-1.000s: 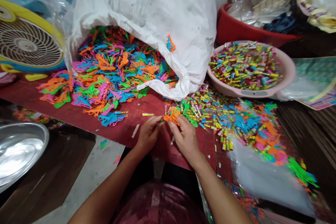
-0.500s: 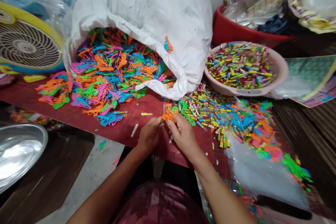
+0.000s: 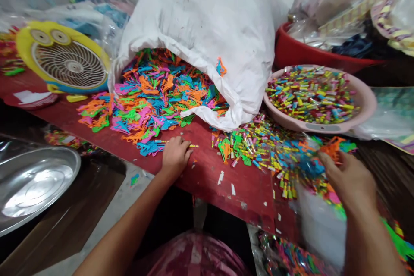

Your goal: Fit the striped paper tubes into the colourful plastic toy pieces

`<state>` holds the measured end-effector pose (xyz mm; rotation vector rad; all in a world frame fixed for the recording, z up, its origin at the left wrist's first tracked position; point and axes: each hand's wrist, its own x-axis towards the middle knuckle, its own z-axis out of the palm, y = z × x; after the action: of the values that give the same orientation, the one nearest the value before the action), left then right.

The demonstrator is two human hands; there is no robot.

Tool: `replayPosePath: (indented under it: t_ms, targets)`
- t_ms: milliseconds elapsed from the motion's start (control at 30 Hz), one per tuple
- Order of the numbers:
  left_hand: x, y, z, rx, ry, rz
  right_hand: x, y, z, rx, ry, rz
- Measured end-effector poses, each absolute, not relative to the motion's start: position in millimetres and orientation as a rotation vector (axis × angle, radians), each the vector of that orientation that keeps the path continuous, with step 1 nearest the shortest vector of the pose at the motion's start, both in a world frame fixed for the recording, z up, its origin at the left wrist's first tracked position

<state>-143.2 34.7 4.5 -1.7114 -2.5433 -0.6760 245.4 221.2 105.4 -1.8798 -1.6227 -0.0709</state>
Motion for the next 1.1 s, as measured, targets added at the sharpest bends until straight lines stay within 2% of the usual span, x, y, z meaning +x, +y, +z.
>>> replayPosePath:
  t_ms: [67,133,267,333,400,600,800,900,1100]
  targets:
    - [-143,37,-1,-1.710,-2.524,-0.693,245,224,115,-1.889,-1.765,-0.345]
    - [-137,38,-7,-1.679,-2.481,-0.807,217,213,113,-1.598,-1.948,-0.319]
    - [-124,30,-13,-1.716,-2.361,-1.227,97,176,83,-0.880,-2.321,0.383]
    - [-120,25,-13,-1.753,-2.314,-1.460,26,164,65,-0.565,-2.516,0.567]
    - [-120,21,-13,-1.764,-2.303,-1.642,-39,159,51,-0.361,-2.670,0.597]
    - [-129,20,-18,-1.635,-2.352,-2.014,-142,165,27,-0.445,-2.956,0.122]
    - [-128,20,-19,-1.324,-2.249,-2.458,-112,169,22,-0.523,-2.965,0.116]
    - [-127,20,-20,-1.113,-2.279,-2.671,-77,168,25,-0.511,-2.830,0.418]
    - [-128,23,-19,-0.848,-2.203,-2.923,-13,153,33,-0.765,-2.248,1.528]
